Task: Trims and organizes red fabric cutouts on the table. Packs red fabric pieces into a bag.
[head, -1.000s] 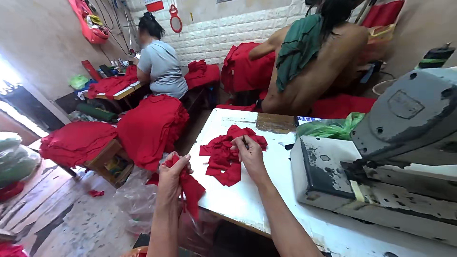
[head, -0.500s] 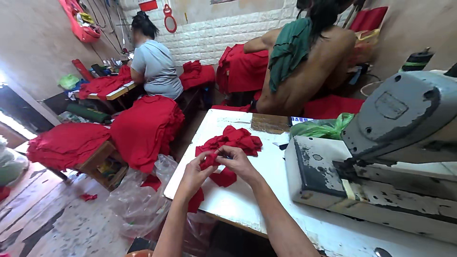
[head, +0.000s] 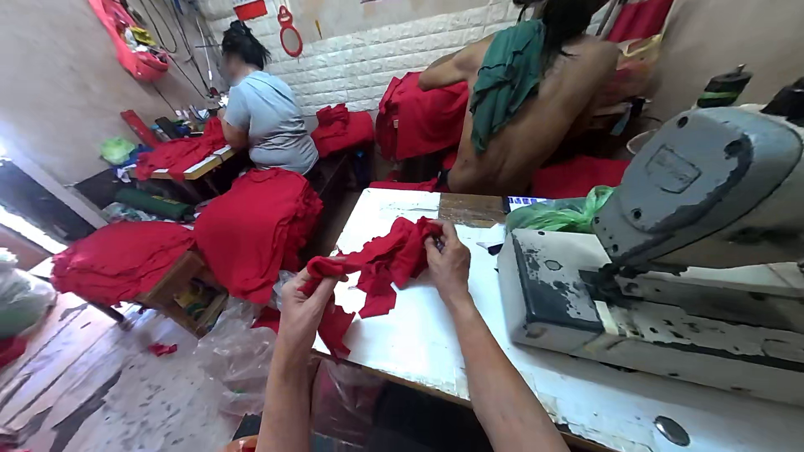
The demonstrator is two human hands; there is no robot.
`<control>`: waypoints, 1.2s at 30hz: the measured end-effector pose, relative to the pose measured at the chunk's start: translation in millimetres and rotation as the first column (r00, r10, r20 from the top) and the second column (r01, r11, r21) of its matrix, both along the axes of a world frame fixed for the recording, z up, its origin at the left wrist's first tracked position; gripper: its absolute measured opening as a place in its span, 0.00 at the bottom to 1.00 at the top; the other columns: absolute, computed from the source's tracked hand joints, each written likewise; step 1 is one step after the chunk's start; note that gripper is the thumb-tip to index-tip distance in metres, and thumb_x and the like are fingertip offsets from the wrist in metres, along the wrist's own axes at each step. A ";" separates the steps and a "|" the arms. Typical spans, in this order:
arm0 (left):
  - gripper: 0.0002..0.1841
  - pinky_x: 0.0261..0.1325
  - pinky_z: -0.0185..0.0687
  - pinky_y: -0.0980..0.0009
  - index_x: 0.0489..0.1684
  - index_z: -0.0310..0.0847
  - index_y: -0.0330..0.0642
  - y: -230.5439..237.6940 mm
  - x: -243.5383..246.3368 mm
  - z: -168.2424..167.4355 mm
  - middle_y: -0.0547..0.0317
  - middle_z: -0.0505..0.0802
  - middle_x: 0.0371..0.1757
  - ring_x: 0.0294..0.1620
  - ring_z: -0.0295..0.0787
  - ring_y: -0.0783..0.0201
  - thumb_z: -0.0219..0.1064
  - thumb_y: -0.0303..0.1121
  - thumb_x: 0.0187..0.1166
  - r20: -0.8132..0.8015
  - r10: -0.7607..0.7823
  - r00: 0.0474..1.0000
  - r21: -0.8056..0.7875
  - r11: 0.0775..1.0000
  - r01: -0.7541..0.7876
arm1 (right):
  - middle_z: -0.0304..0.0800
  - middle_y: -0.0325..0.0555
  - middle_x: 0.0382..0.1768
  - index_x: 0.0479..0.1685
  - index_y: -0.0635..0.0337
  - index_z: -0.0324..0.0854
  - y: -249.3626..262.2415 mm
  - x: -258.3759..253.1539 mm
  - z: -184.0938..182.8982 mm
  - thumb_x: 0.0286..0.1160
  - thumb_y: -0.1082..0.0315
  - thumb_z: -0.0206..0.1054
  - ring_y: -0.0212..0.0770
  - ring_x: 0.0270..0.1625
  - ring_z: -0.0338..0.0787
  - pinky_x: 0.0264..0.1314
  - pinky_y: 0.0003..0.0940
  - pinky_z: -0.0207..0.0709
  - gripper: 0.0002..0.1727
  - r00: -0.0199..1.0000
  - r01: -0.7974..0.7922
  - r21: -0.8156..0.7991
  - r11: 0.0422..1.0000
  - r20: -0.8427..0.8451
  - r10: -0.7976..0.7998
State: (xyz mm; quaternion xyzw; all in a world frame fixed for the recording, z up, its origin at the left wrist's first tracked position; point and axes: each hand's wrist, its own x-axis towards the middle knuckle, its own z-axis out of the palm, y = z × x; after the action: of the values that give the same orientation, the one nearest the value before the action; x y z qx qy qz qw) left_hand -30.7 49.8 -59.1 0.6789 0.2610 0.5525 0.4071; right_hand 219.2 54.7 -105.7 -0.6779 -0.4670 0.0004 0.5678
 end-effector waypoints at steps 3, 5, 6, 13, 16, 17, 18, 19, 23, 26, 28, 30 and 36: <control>0.10 0.27 0.78 0.83 0.46 0.89 0.39 -5.9 -17.1 -16.0 0.69 0.95 0.35 0.23 0.83 0.81 0.60 0.25 0.81 -0.140 0.111 0.984 -0.071 0.990 -0.122 | 0.91 0.66 0.51 0.78 0.60 0.73 -7.6 0.3 9.9 0.79 0.65 0.69 0.68 0.58 0.89 0.63 0.68 0.75 0.27 0.999 -0.031 -0.360 0.932 0.030 0.044; 0.09 0.32 0.81 0.82 0.46 0.89 0.37 -8.2 -27.2 -29.9 0.68 0.95 0.35 0.28 0.86 0.80 0.61 0.24 0.81 -0.185 0.179 0.966 -0.106 0.974 -0.200 | 0.90 0.67 0.51 0.78 0.64 0.70 -9.0 -10.0 10.2 0.83 0.54 0.68 0.69 0.57 0.89 0.61 0.68 0.76 0.31 0.997 -0.050 -0.397 0.916 0.041 0.072; 0.09 0.32 0.81 0.82 0.46 0.88 0.36 -9.1 -31.3 -35.2 0.68 0.95 0.35 0.29 0.87 0.80 0.61 0.24 0.80 -0.189 0.202 0.961 -0.112 0.968 -0.225 | 0.91 0.67 0.49 0.77 0.65 0.70 -10.0 -17.7 9.2 0.85 0.50 0.64 0.69 0.54 0.91 0.58 0.68 0.77 0.31 0.994 -0.059 -0.366 0.929 0.066 0.089; 0.08 0.30 0.80 0.83 0.48 0.89 0.36 -13.3 -36.4 -41.6 0.68 0.95 0.35 0.27 0.85 0.82 0.64 0.23 0.79 -0.167 0.262 0.950 -0.133 0.949 -0.285 | 0.92 0.54 0.38 0.48 0.64 0.88 -11.9 -69.5 -10.1 0.81 0.60 0.67 0.53 0.35 0.94 0.35 0.52 0.86 0.15 0.791 -0.430 -0.086 0.899 0.445 0.421; 0.09 0.33 0.81 0.82 0.48 0.88 0.36 -14.7 -36.8 -41.0 0.68 0.95 0.37 0.29 0.87 0.81 0.63 0.23 0.79 -0.156 0.256 0.954 -0.134 0.951 -0.277 | 0.92 0.55 0.35 0.42 0.65 0.89 -13.9 -81.5 -12.3 0.76 0.64 0.70 0.54 0.33 0.94 0.32 0.50 0.86 0.11 0.714 -0.445 -0.090 0.891 0.565 0.413; 0.09 0.32 0.81 0.82 0.48 0.88 0.36 -15.4 -36.7 -40.9 0.68 0.95 0.36 0.29 0.86 0.80 0.63 0.23 0.79 -0.147 0.251 0.957 -0.139 0.952 -0.271 | 0.91 0.56 0.35 0.41 0.65 0.88 -12.8 -83.7 -14.4 0.76 0.65 0.69 0.54 0.33 0.94 0.31 0.49 0.86 0.10 0.704 -0.432 -0.087 0.898 0.590 0.396; 0.08 0.30 0.80 0.83 0.47 0.88 0.36 -16.4 -36.4 -40.4 0.68 0.95 0.35 0.27 0.86 0.80 0.63 0.22 0.79 -0.134 0.245 0.960 -0.146 0.954 -0.263 | 0.91 0.56 0.35 0.40 0.65 0.88 -10.8 -85.1 -17.1 0.77 0.65 0.69 0.55 0.32 0.94 0.31 0.49 0.86 0.10 0.697 -0.419 -0.086 0.904 0.608 0.381; 0.09 0.30 0.81 0.82 0.46 0.89 0.36 -17.5 -36.3 -39.9 0.68 0.95 0.35 0.27 0.86 0.80 0.62 0.22 0.79 -0.118 0.232 0.966 -0.154 0.956 -0.249 | 0.91 0.56 0.34 0.40 0.65 0.88 -8.1 -85.8 -20.0 0.79 0.66 0.67 0.55 0.32 0.94 0.30 0.49 0.86 0.10 0.692 -0.404 -0.084 0.911 0.623 0.365; 0.08 0.27 0.79 0.82 0.44 0.89 0.38 -22.2 -33.1 -36.6 0.67 0.95 0.34 0.23 0.83 0.79 0.62 0.22 0.80 -0.031 0.199 0.980 -0.231 0.952 -0.200 | 0.92 0.55 0.33 0.41 0.65 0.89 -5.2 -87.5 -23.1 0.81 0.65 0.65 0.56 0.32 0.94 0.31 0.53 0.85 0.12 0.801 -0.354 -0.102 0.930 0.479 0.358; 0.09 0.24 0.79 0.83 0.44 0.88 0.37 -25.0 -26.1 -35.3 0.65 0.95 0.33 0.20 0.82 0.79 0.61 0.20 0.81 0.098 0.192 0.976 -0.293 0.943 -0.156 | 0.87 0.50 0.30 0.52 0.65 0.83 -14.2 -81.5 -4.3 0.75 0.51 0.73 0.48 0.34 0.86 0.42 0.52 0.80 0.24 0.860 -0.506 -0.169 0.846 -0.028 0.509; 0.09 0.23 0.79 0.82 0.44 0.88 0.36 -26.5 -20.2 -35.7 0.64 0.95 0.33 0.18 0.81 0.79 0.60 0.20 0.81 0.163 0.182 0.970 -0.298 0.946 -0.127 | 0.80 0.40 0.25 0.43 0.64 0.83 -13.3 -78.2 -2.3 0.77 0.54 0.71 0.32 0.28 0.77 0.38 0.34 0.74 0.18 0.795 -0.593 -0.080 0.802 -0.218 0.566; 0.09 0.22 0.79 0.83 0.45 0.88 0.36 -26.6 -13.9 -37.0 0.64 0.95 0.33 0.18 0.81 0.79 0.61 0.19 0.80 0.196 0.174 0.965 -0.278 0.954 -0.115 | 0.82 0.36 0.23 0.40 0.66 0.87 -14.8 -77.5 2.7 0.89 0.56 0.59 0.24 0.21 0.73 0.29 0.23 0.69 0.21 0.686 -0.695 -0.075 0.715 -0.364 0.630; 0.11 0.26 0.81 0.82 0.51 0.89 0.33 -28.3 -0.5 -41.0 0.62 0.96 0.42 0.22 0.83 0.79 0.63 0.17 0.77 0.116 0.124 0.985 -0.226 0.969 -0.096 | 0.90 0.35 0.30 0.45 0.68 0.83 -19.3 -81.5 8.5 0.83 0.72 0.63 0.18 0.18 0.71 0.20 0.14 0.64 0.07 0.429 -0.777 0.170 0.606 -0.562 0.707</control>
State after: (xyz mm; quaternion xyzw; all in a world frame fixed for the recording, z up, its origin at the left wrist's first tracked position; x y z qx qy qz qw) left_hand -31.3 21.5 -100.0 0.5770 0.3309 0.5847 0.4645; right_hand 137.7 35.4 -97.2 -0.3986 -0.5198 0.4825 0.5814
